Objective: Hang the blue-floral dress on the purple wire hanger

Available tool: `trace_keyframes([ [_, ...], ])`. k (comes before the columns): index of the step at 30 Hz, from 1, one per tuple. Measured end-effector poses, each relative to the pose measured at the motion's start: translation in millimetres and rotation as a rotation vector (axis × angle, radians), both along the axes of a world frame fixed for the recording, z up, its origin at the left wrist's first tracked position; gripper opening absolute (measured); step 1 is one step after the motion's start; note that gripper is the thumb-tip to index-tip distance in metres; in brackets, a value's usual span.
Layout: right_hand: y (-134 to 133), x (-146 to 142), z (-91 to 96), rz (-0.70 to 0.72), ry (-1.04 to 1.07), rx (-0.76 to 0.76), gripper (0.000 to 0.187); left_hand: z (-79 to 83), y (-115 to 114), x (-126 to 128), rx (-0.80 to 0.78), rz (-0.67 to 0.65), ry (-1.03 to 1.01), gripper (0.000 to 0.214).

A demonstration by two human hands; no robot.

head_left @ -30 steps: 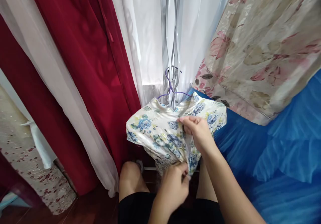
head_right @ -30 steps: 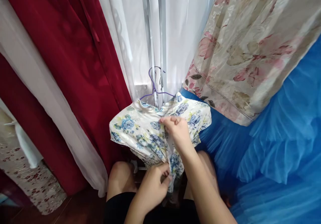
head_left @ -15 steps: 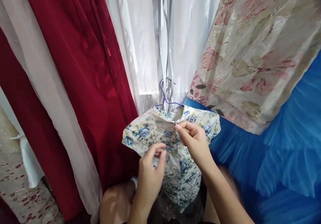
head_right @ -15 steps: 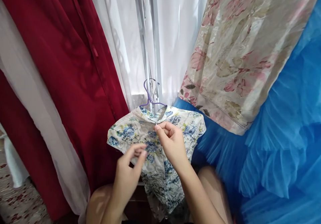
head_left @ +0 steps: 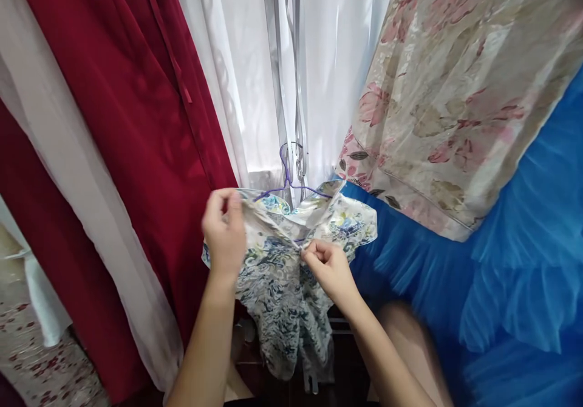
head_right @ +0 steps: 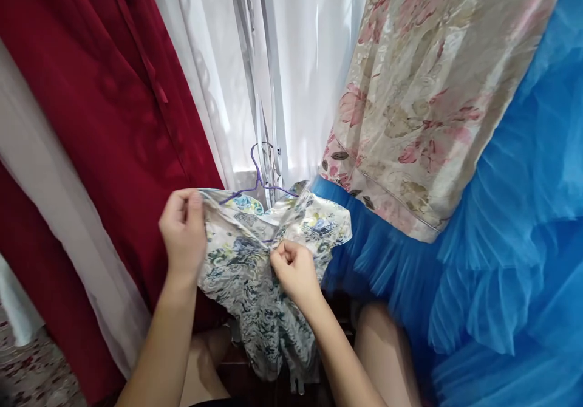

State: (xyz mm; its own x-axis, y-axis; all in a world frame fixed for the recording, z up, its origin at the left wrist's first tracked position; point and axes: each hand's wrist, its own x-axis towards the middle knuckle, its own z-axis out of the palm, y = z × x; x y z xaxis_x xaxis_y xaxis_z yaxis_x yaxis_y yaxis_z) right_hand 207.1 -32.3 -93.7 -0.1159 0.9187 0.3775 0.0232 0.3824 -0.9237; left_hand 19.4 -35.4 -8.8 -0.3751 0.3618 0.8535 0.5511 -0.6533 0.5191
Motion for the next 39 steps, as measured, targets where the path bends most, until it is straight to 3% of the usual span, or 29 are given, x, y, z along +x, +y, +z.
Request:
trace_keyframes([
  [2,-10.4,-0.9,-8.3,0.068,0.050,-0.047,0.027,-6.1,20.1,-36.4,0.005,-0.055,-0.312,0.017],
  [4,-22.1,-2.8,-12.3,0.100,0.072,-0.064,0.025,-19.9,38.8,-66.8,-0.062,-0.235,-0.813,0.019],
  [5,-27.3,-4.3,-13.7,0.113,0.077,-0.067,0.024,-30.0,45.5,-76.9,-0.124,-0.309,-1.037,0.020],
  [7,-35.2,-7.5,-18.2,0.146,0.108,-0.097,0.023,-56.8,50.7,-83.9,-0.253,-0.387,-1.288,0.025],
  [11,-43.9,-7.8,-45.9,0.093,0.312,-0.260,0.024,-130.8,28.3,-55.7,-0.375,-0.433,-1.440,0.035],
  [14,-47.8,-0.8,-82.3,-0.113,0.566,-0.397,0.031,-184.6,0.1,-23.0,-0.409,-0.495,-1.544,0.034],
  [16,-49.0,4.5,-106.8,-0.264,0.732,-0.468,0.032,-204.0,-13.8,-5.1,-0.386,-0.635,-1.609,0.032],
  [18,-49.1,8.5,-125.3,-0.345,0.820,-0.514,0.033,-204.4,-22.5,8.3,-0.368,-0.767,-1.589,0.029],
  [21,-49.9,11.0,-133.6,-0.296,0.756,-0.543,0.034,-178.0,-33.6,23.6,-0.324,-0.872,-1.347,0.017],
  [23,-53.5,11.5,-125.7,-0.216,0.628,-0.496,0.035,-155.6,-45.4,34.5,-0.327,-0.871,-1.098,0.016],
  [25,-60.9,11.8,-111.1,-0.116,0.494,-0.352,0.039,-137.9,-61.1,47.1,-0.393,-0.816,-0.845,0.024],
  [28,-76.4,11.1,-88.9,0.124,0.377,-0.138,0.048,-122.8,-83.4,65.7,-0.476,-0.709,-0.489,0.025],
  [30,-86.1,9.6,-78.4,0.250,0.346,-0.136,0.054,-117.7,-91.3,74.3,-0.483,-0.678,-0.300,0.024],
  [33,-94.9,10.3,-67.0,0.313,0.284,-0.193,0.060,-114.3,-91.3,79.1,-0.500,-0.660,-0.207,0.018],
  [35,-97.4,16.7,-59.8,0.358,0.240,-0.227,0.049,-115.6,-88.8,78.2,-0.535,-0.664,-0.220,0.019],
  [39,-99.2,45.1,-47.0,0.396,0.186,-0.345,0.026,-131.7,-95.4,76.0,-0.618,-0.724,-0.160,0.050],
])
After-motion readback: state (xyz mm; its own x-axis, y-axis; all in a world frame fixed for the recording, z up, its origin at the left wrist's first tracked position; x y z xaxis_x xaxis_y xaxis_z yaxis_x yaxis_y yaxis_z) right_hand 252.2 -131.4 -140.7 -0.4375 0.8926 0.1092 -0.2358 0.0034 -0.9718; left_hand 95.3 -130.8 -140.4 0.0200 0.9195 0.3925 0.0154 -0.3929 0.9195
